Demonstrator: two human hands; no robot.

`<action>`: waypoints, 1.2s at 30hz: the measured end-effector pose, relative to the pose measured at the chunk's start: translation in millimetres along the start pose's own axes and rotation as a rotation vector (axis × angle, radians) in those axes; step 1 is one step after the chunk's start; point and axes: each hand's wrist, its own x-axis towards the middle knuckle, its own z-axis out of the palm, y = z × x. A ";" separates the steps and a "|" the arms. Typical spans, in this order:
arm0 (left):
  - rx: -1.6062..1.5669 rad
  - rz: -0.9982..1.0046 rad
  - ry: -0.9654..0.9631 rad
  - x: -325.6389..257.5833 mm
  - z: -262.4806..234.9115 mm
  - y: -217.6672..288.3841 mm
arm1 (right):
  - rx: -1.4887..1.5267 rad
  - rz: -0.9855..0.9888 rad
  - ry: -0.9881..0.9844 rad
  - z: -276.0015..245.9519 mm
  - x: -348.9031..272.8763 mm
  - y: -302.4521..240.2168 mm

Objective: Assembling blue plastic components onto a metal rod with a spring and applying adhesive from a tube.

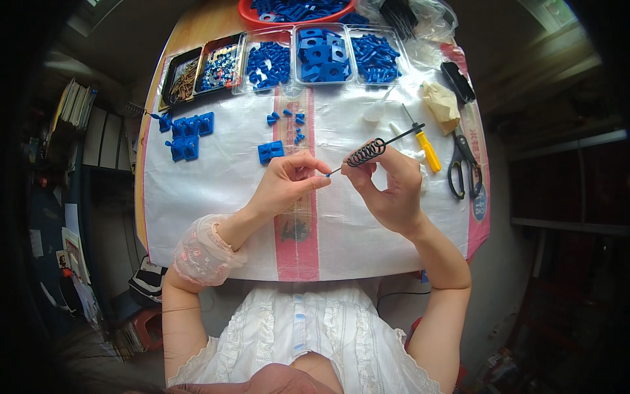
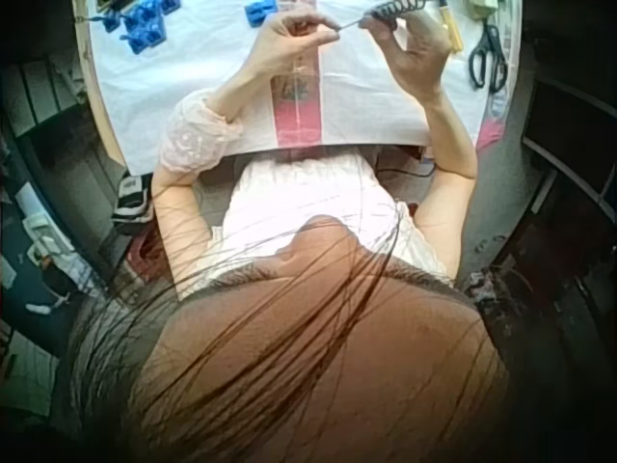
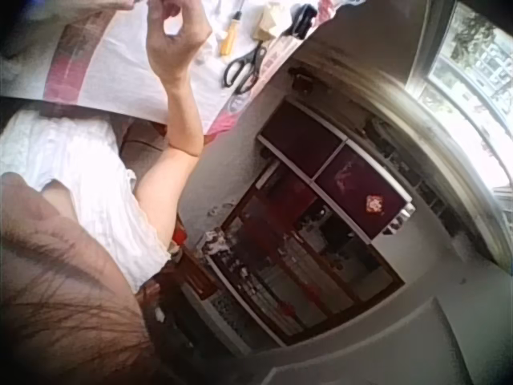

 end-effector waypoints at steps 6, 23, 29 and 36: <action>0.018 0.009 -0.007 0.0 -0.7 -0.4 | -0.004 0.003 0.003 0.4 0.0 0.3; 0.059 0.039 -0.002 0.1 0.0 -2.3 | -0.073 -0.003 -0.032 -2.4 1.2 -4.3; 0.048 0.035 0.006 -0.2 1.3 -0.6 | -0.064 0.009 -0.037 -2.4 2.6 -6.4; 0.045 0.044 0.002 -0.1 1.1 -1.9 | -0.049 0.034 -0.020 -1.7 3.1 -7.2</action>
